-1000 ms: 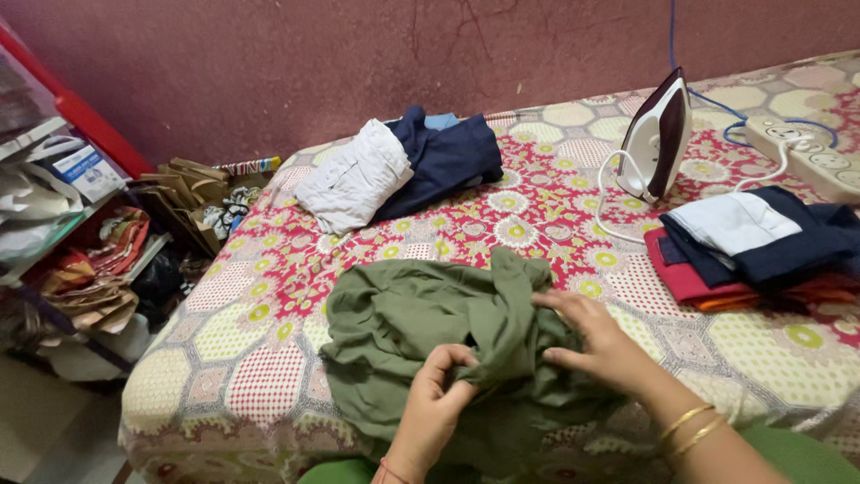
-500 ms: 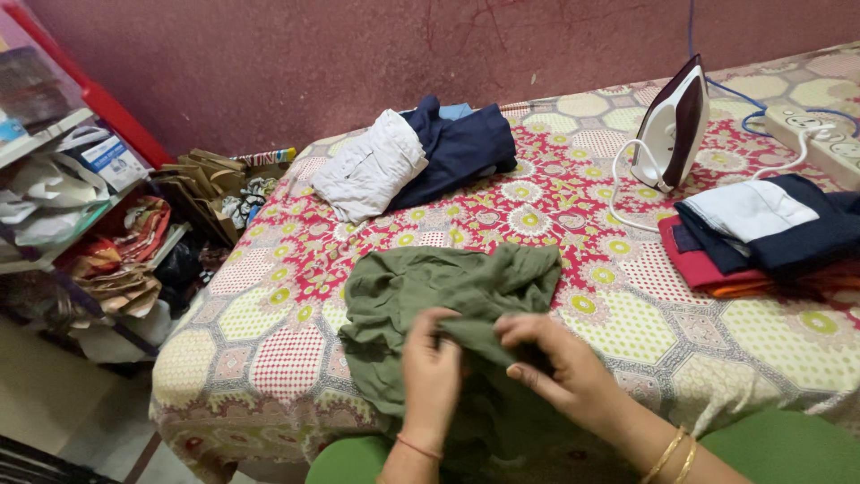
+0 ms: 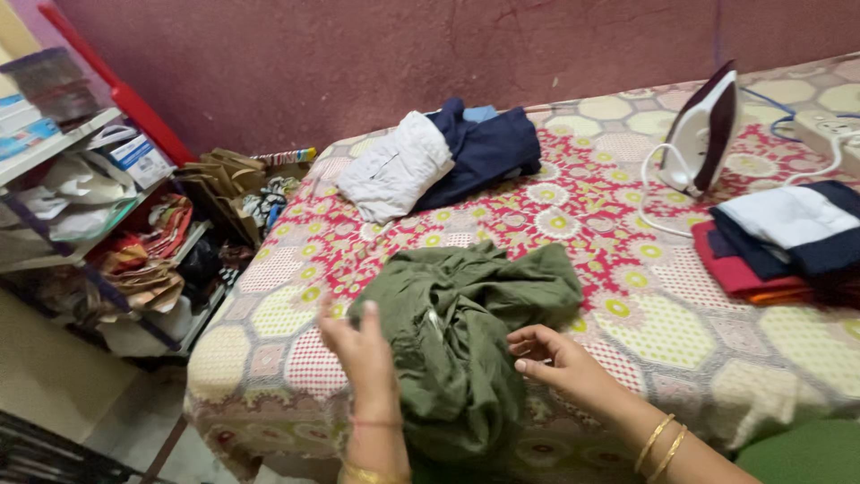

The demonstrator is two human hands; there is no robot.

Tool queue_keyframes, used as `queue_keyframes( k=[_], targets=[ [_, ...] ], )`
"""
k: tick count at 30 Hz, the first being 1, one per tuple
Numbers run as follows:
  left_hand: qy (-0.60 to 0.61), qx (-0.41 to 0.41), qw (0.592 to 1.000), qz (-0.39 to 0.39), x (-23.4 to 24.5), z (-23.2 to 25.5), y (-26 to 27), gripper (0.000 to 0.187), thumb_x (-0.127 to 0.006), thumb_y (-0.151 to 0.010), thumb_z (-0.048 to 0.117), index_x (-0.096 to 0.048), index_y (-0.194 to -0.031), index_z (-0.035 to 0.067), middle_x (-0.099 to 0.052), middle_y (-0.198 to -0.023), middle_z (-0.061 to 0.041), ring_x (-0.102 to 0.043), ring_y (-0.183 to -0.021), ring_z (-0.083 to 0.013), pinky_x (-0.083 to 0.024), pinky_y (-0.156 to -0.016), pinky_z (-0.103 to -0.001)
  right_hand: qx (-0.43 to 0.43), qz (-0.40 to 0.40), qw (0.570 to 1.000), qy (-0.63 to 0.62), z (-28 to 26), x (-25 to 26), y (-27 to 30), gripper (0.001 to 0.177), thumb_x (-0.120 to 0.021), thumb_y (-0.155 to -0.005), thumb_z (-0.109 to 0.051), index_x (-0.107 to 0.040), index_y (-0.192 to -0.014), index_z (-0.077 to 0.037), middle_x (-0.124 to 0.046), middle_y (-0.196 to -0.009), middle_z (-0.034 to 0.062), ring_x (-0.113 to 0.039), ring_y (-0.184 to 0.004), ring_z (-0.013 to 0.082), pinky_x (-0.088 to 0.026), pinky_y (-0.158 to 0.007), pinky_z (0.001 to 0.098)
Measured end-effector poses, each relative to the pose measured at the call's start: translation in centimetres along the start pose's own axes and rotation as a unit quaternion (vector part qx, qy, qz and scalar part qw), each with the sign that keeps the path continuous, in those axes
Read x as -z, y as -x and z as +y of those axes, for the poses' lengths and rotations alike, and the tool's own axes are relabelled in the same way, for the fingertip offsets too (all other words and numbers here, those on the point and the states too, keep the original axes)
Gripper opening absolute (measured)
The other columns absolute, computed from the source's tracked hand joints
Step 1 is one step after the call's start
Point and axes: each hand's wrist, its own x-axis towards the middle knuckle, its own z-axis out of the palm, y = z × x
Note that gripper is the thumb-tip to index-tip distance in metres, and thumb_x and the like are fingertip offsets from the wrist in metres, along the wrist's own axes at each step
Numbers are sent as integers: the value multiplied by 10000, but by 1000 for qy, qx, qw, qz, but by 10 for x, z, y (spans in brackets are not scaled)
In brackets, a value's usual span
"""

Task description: The person folds a pair of dark blue shorts and places them on a stack. Then the person unfolds and refolds a green long-sleeved shirt on the bed.

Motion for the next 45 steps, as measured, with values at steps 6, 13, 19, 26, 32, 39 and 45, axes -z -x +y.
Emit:
queue_keyframes(
  k=[6,13,19,26,32,39,45],
  targets=[
    [-347,-121,860,-355,32,-8,58,907,-890,-596,169,-527,-1426,148,-408,-1475,-288,-436,-1284,-453,-408,-1029,-466,48,54,997,16,15,-30,-25,820,-820,-724,-152,-507,-1479,-215,-535,-1392,57,-635,-1079,215,-572,-899,380],
    [-146,-54,962,-225,26,-22,-4,263,-678,-787,-69,-706,-1009,69,-712,-1016,-134,-676,-970,-237,-539,-883,-359,82,59,979,179,46,-14,-64,952,-863,-662,-97,-384,-1485,-98,-588,-1332,114,-572,-1232,207,-452,-1051,364],
    [165,-1,975,-146,-10,30,-75,175,-651,-881,-75,-641,-1022,28,-666,-969,-2,-618,-906,-101,-517,-864,-247,120,175,977,11,-43,89,-101,327,-596,-796,76,-706,-1103,41,-737,-955,84,-670,-818,154,-563,-748,315],
    [100,-172,976,-87,-46,39,-75,187,-711,-850,-70,-617,-959,49,-583,-994,-12,-541,-873,-110,-457,-794,-238,415,474,755,182,-134,196,-85,142,-650,-979,49,-612,-1104,-10,-616,-1038,70,-582,-988,166,-485,-915,295],
    [-189,-84,967,-150,-36,-44,-15,143,-727,-788,55,-724,-928,86,-711,-913,-36,-665,-886,-211,-511,-823,-339,193,568,706,376,-24,218,-30,137,-685,-903,-37,-648,-1028,5,-630,-1002,191,-594,-949,346,-477,-895,413],
    [-243,-85,942,-214,-62,-71,47,293,-726,-826,188,-705,-1105,100,-653,-1223,-137,-599,-1180,-343,-446,-1024,-446,263,423,789,360,10,121,-29,310,-652,-773,-23,-690,-1076,-70,-656,-1067,139,-592,-1060,335,-453,-991,457],
    [-324,52,890,-316,-102,-61,72,946,-872,-751,268,-328,-1478,2,-392,-1436,-275,-396,-1317,-445,-349,-1114,-476,242,145,879,384,0,57,-35,453,-777,-753,-224,-691,-1192,-159,-652,-1170,106,-578,-1150,310,-464,-979,428]
  ],
)
